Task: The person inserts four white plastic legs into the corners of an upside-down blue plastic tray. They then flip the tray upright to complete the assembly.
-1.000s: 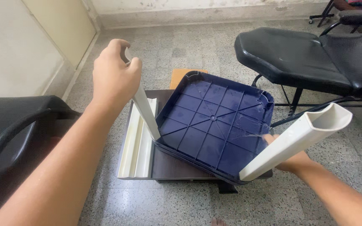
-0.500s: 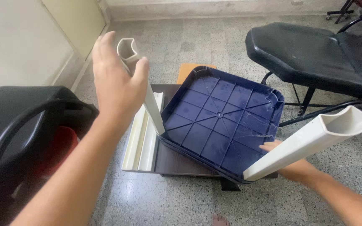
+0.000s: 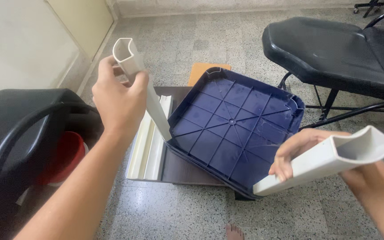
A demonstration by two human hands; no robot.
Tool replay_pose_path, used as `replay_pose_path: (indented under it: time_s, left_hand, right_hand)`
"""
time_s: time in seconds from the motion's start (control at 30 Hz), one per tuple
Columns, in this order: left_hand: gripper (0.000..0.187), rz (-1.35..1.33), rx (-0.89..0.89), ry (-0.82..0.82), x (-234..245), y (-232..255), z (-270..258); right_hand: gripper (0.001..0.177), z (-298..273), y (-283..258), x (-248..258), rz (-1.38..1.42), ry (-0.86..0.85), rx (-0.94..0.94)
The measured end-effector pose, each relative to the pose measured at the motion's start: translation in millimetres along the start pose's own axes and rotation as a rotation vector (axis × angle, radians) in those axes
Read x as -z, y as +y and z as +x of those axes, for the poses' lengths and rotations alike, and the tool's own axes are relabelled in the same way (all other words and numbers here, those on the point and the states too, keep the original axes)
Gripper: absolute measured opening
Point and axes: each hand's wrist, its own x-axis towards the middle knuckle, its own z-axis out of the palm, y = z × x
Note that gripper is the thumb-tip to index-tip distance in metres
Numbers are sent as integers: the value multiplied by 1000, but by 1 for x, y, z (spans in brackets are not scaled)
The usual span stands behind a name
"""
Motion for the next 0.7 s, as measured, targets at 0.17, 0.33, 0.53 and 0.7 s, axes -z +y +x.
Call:
replay_pose_path:
  time_s: [0.17,0.33,0.53,0.7]
  left_hand:
    - [50,-50,6,-72,-7,-5,21]
    - [65,-78,59,-225,-11,-15,33]
    - [73,-53,71,-155,-6,-42,-13]
    - [55,-16,227,-245,7,-60,-61]
  right_hand:
    - [80,1,20,10,69,-1,-143]
    - [83,28,37,-2,256,-10,-171]
    - [86,61,56,-51,400,247,-175]
    - [105,94,62,-64,105,263,-145]
